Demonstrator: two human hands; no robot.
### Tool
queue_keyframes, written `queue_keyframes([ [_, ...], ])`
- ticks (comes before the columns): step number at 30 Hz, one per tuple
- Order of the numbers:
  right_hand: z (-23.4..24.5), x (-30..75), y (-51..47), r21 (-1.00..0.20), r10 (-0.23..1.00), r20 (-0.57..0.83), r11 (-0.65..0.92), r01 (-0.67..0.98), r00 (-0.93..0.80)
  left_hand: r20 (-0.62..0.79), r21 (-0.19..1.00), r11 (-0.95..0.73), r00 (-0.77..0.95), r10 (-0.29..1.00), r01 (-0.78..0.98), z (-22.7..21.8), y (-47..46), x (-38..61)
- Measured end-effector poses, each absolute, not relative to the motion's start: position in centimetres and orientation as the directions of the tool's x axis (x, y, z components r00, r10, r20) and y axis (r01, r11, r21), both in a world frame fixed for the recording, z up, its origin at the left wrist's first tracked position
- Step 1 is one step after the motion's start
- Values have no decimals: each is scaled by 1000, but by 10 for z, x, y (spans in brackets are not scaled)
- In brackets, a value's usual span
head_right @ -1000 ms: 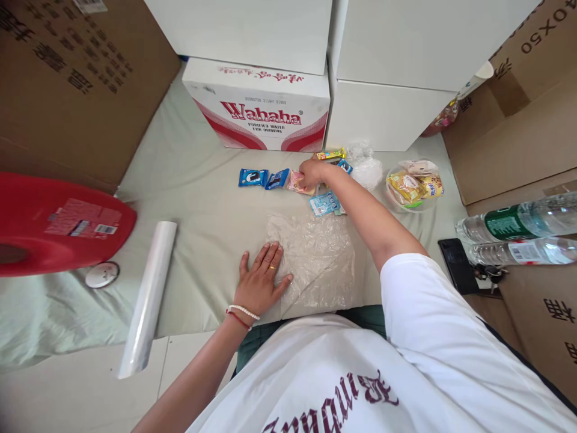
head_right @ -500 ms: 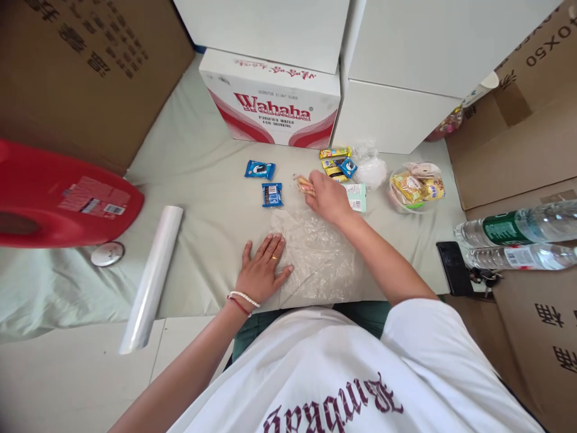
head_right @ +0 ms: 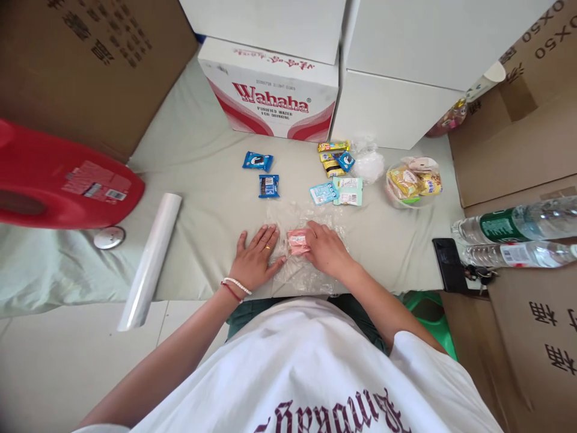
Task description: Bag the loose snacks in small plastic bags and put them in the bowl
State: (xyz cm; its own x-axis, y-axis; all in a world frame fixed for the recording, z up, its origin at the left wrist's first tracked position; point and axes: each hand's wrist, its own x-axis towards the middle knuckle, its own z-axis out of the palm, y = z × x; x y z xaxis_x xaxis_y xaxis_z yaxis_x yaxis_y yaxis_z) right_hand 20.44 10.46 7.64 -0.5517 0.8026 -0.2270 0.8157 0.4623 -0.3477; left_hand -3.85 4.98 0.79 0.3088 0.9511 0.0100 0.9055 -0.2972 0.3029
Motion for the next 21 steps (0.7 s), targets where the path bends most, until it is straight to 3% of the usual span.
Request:
queue_keyframes([
  [4, 85, 201, 116, -348, 781, -355, 399, 849, -513, 21, 294, -298, 305, 952, 908, 7, 50, -38],
  [21, 84, 198, 106, -242, 779, -399, 420, 875, -484, 21, 293, -320, 328, 944, 901, 4, 48, -37],
])
